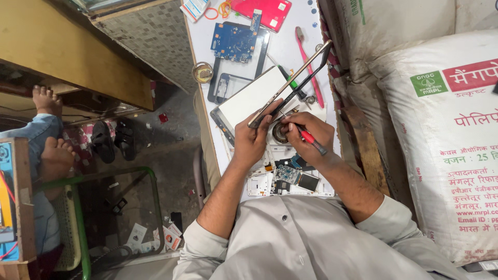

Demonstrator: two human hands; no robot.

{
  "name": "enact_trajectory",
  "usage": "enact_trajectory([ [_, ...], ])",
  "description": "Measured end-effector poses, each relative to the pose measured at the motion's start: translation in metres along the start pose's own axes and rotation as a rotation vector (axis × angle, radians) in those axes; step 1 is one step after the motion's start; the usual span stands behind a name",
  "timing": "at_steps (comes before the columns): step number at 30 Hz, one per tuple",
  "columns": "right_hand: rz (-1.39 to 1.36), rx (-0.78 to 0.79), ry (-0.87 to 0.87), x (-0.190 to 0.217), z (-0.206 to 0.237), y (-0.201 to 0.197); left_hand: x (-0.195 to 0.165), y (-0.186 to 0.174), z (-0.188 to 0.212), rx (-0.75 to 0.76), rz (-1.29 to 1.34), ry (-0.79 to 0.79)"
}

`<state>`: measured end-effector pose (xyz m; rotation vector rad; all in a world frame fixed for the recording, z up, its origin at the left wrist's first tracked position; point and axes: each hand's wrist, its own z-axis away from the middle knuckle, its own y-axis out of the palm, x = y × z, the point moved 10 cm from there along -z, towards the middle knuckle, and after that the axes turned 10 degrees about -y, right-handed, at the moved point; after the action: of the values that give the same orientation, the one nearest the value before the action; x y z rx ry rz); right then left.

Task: The person sits at a repair bench and works on a disassembled tablet, holding the frame with one hand while using a screwdriver to pry and unscrew components along the edge. They rotate the tablet to work on different sides, with other phone parts and tools spread on the bench.

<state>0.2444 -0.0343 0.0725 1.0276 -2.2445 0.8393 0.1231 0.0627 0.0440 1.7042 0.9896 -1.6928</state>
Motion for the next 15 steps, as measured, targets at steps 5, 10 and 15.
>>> enact_trajectory([
  [5,-0.023,-0.011,0.057,-0.008,0.001,0.001,0.006,-0.001,0.0,-0.027,-0.053,-0.03],
  [10,0.072,-0.007,0.008,-0.003,-0.001,-0.001,0.002,-0.001,0.0,-0.067,-0.104,0.086],
  [15,0.109,0.027,0.053,-0.005,-0.002,0.0,0.01,-0.002,0.0,-0.067,-0.071,0.039],
])
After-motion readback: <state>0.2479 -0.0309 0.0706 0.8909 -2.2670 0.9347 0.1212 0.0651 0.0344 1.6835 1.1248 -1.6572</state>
